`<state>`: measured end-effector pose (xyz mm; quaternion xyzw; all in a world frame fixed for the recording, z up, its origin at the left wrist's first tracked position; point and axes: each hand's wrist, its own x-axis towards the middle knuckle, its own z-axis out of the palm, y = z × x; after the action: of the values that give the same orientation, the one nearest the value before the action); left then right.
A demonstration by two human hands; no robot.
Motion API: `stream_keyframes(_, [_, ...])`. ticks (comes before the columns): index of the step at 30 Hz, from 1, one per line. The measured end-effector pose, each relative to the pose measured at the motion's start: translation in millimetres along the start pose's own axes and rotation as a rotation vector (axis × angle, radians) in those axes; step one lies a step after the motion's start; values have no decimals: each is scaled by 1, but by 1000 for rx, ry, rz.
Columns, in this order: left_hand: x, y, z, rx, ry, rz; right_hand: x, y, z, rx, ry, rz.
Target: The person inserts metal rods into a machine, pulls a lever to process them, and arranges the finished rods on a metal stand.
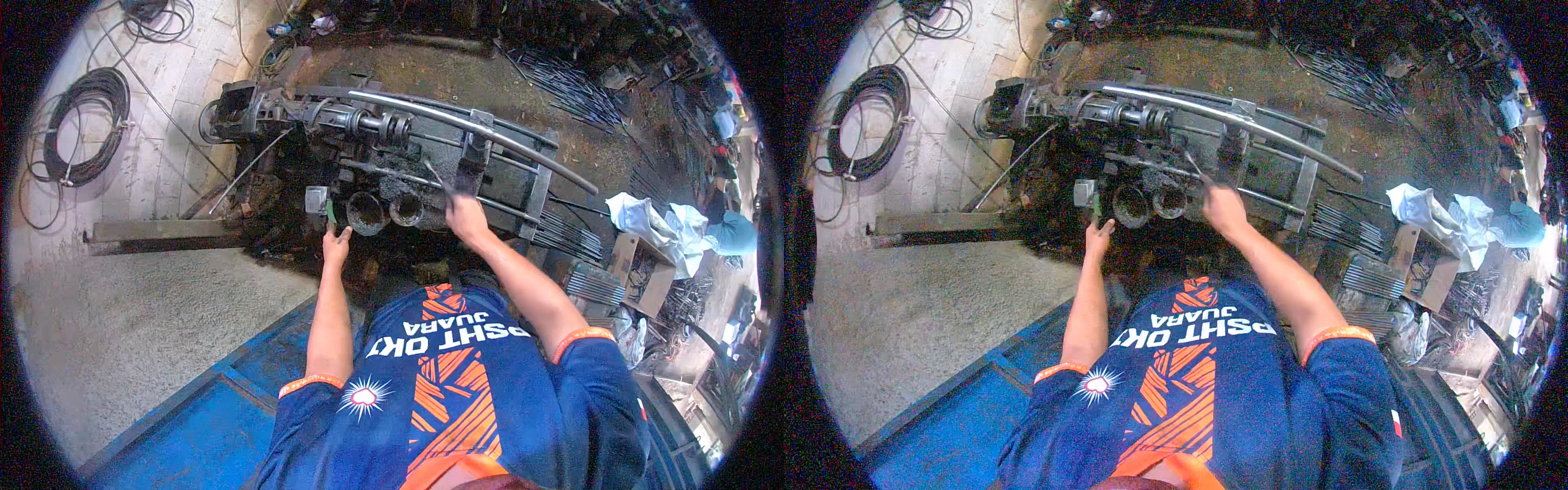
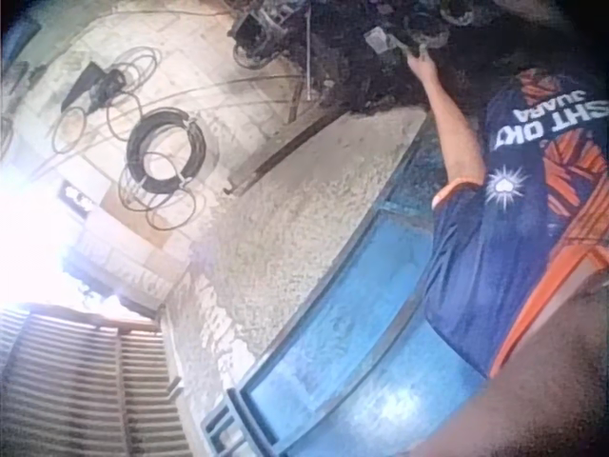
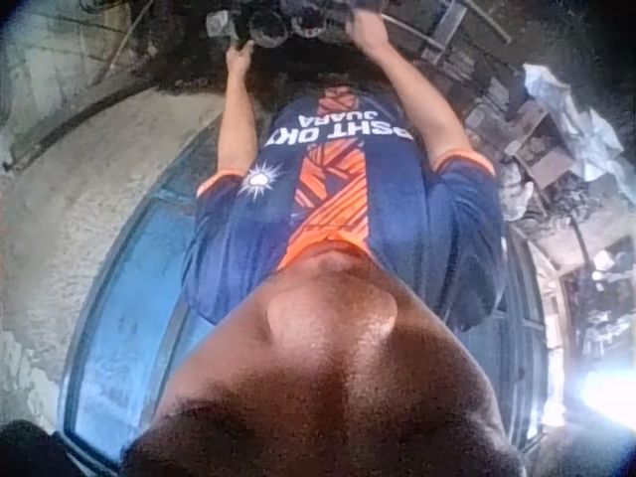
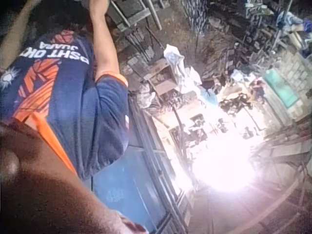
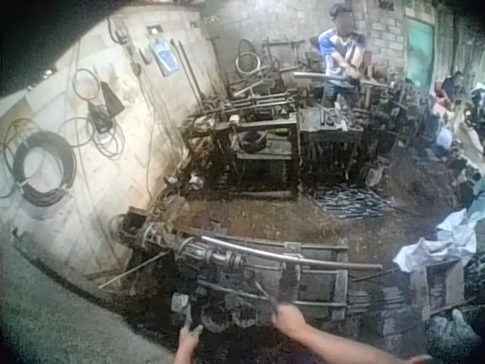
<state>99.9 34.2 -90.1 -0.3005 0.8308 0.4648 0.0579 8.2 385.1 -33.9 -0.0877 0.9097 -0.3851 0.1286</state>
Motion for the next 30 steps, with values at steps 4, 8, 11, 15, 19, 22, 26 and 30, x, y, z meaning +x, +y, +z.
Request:
stream_keyframes(4, [-8, 15, 3, -20, -62, -54, -60, 29, -6, -34, 4, 87])
stream_keyframes(8, [-6, 13, 9, -191, 28, -22, -98, 62, -19, -104, -31, 14])
stream_keyframes(11, [-4, 29, 18, -171, 125, -39, -106, 87, -20, -162, -34, 203])
stream_keyframes(15, [-1, 40, 29, -258, 199, -18, -89, 83, -27, -287, 11, 301])
stream_keyframes(19, [-4, 42, 29, -489, 119, -129, -72, 53, -50, -431, -121, 363])
stream_keyframes(22, [-12, 54, 24, -584, 119, -272, -43, -19, -106, -269, -43, 135])
stream_keyframes(26, [-21, 63, 16, -597, 128, -261, 30, -55, -164, -177, 387, -255])
stream_keyframes(30, [-26, 74, 16, -652, 138, -261, 101, -44, -172, -295, 268, -308])
